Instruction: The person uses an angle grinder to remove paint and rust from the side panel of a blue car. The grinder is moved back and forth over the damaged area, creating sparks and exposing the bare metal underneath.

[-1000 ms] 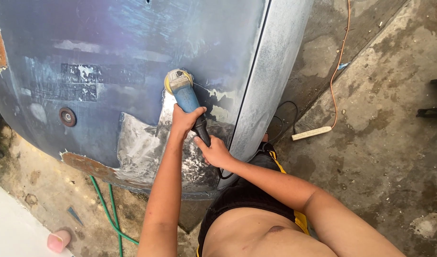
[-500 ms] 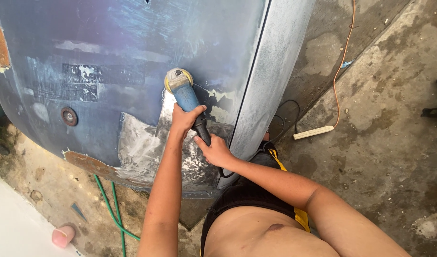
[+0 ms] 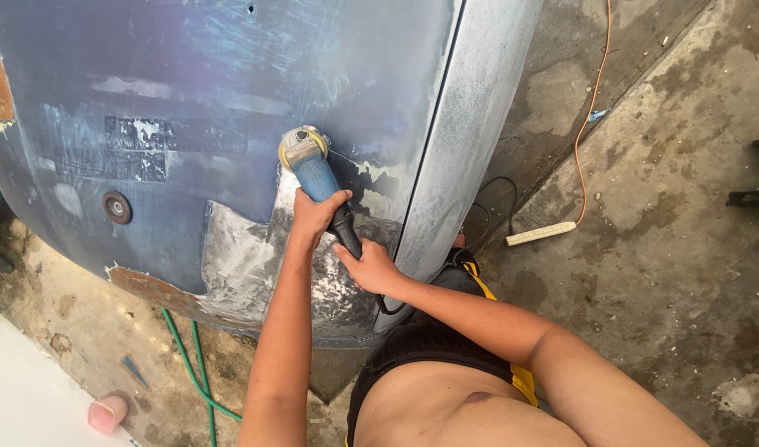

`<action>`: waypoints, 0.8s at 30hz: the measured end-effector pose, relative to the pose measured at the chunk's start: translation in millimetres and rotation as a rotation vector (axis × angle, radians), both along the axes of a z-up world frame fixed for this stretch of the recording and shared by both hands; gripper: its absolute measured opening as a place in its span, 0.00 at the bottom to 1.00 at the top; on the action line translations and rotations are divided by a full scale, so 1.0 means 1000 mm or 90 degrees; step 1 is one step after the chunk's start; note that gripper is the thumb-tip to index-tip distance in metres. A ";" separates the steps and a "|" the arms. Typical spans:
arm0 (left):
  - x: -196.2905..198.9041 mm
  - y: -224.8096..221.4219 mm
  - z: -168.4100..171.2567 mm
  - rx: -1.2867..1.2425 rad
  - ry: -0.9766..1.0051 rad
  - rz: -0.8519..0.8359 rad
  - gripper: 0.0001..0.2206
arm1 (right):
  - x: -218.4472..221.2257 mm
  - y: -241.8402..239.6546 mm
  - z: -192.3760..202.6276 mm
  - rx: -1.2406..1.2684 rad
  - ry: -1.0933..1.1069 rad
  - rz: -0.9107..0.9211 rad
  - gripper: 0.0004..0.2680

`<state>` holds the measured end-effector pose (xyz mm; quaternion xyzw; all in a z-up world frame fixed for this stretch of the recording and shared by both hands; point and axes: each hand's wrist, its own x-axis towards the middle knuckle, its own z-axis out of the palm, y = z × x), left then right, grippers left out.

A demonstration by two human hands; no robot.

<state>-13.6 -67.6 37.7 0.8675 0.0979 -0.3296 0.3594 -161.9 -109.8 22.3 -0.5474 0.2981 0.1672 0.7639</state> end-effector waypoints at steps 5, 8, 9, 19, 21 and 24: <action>-0.002 -0.005 0.008 -0.004 0.002 0.002 0.42 | -0.002 -0.006 0.004 0.003 0.009 -0.016 0.16; 0.002 -0.009 -0.002 0.019 0.000 -0.004 0.41 | 0.004 -0.017 0.015 0.029 0.008 -0.007 0.16; 0.002 -0.008 -0.008 0.023 0.004 -0.006 0.41 | 0.005 -0.019 0.021 0.048 0.009 -0.001 0.16; -0.002 -0.028 0.022 0.024 0.003 -0.009 0.40 | 0.001 -0.022 0.015 0.056 0.026 -0.042 0.15; 0.000 -0.026 0.024 0.055 0.001 -0.021 0.40 | 0.000 -0.020 0.014 0.073 0.022 -0.050 0.15; -0.004 -0.027 0.026 0.063 0.004 -0.027 0.40 | -0.003 -0.016 0.010 0.091 0.028 -0.055 0.15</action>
